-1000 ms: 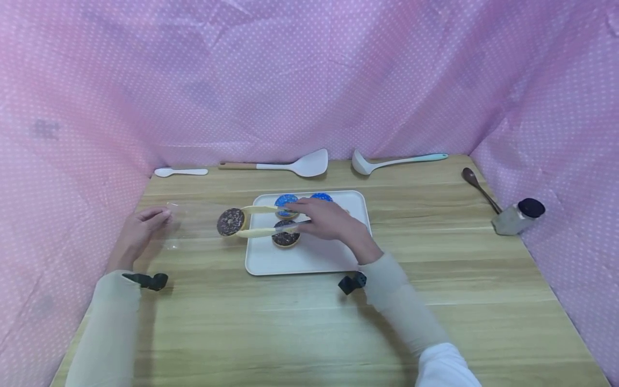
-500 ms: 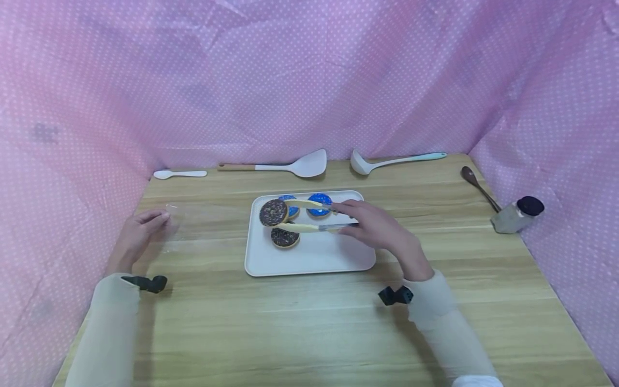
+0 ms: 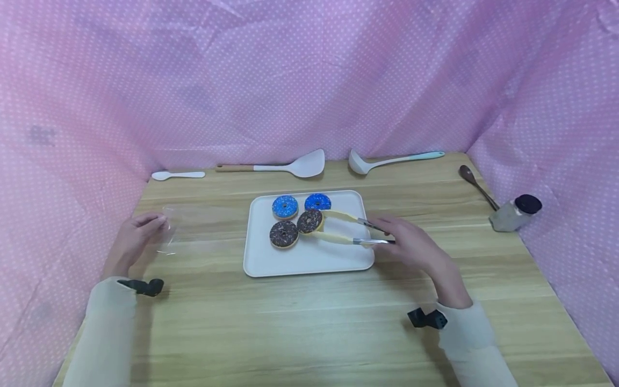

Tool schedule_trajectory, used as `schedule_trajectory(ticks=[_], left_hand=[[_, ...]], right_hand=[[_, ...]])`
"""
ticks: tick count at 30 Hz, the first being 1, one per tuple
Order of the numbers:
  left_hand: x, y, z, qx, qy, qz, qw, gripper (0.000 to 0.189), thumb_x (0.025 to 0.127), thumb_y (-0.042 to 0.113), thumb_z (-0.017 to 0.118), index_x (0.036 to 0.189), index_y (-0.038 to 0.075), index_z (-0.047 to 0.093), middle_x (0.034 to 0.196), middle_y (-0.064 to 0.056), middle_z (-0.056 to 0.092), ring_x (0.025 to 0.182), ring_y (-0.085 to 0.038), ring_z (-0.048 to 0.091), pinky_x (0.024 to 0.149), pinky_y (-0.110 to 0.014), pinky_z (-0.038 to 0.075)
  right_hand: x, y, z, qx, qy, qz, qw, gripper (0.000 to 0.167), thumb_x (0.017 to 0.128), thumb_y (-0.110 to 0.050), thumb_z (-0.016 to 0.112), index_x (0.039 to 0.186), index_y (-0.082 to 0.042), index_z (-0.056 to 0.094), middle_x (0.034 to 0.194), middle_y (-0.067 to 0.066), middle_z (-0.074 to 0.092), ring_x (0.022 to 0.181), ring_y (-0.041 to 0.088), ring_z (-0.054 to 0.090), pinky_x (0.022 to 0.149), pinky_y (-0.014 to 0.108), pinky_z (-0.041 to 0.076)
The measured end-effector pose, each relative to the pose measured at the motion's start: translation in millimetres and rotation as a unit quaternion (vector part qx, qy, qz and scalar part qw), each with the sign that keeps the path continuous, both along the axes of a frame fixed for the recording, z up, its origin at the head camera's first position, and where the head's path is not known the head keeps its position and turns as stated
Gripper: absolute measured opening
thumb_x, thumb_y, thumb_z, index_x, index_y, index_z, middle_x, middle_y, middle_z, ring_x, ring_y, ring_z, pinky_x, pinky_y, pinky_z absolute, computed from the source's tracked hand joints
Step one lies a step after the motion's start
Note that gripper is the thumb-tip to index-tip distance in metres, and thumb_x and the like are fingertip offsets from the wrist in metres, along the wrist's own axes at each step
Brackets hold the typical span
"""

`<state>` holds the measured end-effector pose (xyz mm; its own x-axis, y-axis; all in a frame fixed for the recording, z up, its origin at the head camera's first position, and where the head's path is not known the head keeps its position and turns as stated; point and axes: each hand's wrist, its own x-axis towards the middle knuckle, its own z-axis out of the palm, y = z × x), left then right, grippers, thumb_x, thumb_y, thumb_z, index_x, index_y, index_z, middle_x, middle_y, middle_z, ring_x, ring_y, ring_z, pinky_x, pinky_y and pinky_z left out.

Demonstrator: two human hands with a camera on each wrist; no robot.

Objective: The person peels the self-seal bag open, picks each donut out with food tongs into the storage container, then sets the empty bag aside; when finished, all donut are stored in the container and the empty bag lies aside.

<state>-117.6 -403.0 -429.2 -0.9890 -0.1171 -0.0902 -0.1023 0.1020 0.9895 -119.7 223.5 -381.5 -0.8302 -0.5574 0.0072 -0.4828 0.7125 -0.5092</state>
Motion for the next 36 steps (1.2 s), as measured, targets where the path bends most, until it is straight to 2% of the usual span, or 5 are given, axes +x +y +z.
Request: schedule_trajectory(ticks=[10,15,21,26,36], left_hand=[[0.8,-1.0,-2.3,0.001,0.002,-0.002,1.0000,0.011,0.092,0.007,0.063,0.095,0.013,0.071,0.083,0.012,0.069,0.076,0.000,0.063,0.069,-0.010,0.052],[0.5,1.5,-0.3,-0.076,-0.006,0.003,0.9971,0.011,0.093,0.013,0.063,0.101,0.008,0.069,0.084,0.016,0.067,0.078,0.002,0.060,0.069,-0.010,0.050],[1.9,8.1,8.0,-0.235,-0.059,0.014,0.9700,0.045,0.092,0.039,0.061,0.119,0.003,0.060,0.094,0.021,0.060,0.087,0.001,0.055,0.073,-0.010,0.047],[-1.1,14.3,11.8,-0.280,-0.055,0.016,0.9583,0.047,0.093,0.042,0.060,0.119,0.003,0.061,0.095,0.016,0.059,0.088,0.001,0.053,0.074,-0.011,0.046],[-2.2,19.9,8.3,-0.358,-0.044,-0.013,0.9324,0.040,0.096,0.041,0.054,0.116,0.007,0.062,0.116,-0.014,0.062,0.101,-0.016,0.053,0.082,-0.026,0.045]], right_hand=[[10.4,8,-10.5,0.003,-0.037,-0.029,0.9989,0.058,0.086,-0.023,0.072,0.139,-0.012,0.049,0.136,0.016,0.054,0.126,0.037,0.049,0.102,0.059,0.039],[11.6,9,-12.2,0.019,-0.045,-0.030,0.9984,0.060,0.086,-0.020,0.072,0.140,-0.009,0.048,0.138,0.017,0.051,0.127,0.038,0.047,0.103,0.059,0.039],[9.7,22,-9.7,-0.011,-0.045,-0.042,0.9980,0.060,0.087,-0.026,0.072,0.140,-0.009,0.048,0.129,0.016,0.058,0.114,0.034,0.055,0.092,0.053,0.047],[3.3,32,-10.4,-0.051,0.003,-0.112,0.9924,0.066,0.086,-0.031,0.072,0.142,-0.009,0.044,0.112,0.016,0.061,0.091,0.030,0.054,0.076,0.044,0.045],[-0.8,44,-37.2,-0.085,0.011,-0.296,0.9512,0.082,0.088,-0.037,0.069,0.149,-0.003,0.026,0.137,0.037,0.041,0.124,0.056,0.037,0.098,0.069,0.030]])
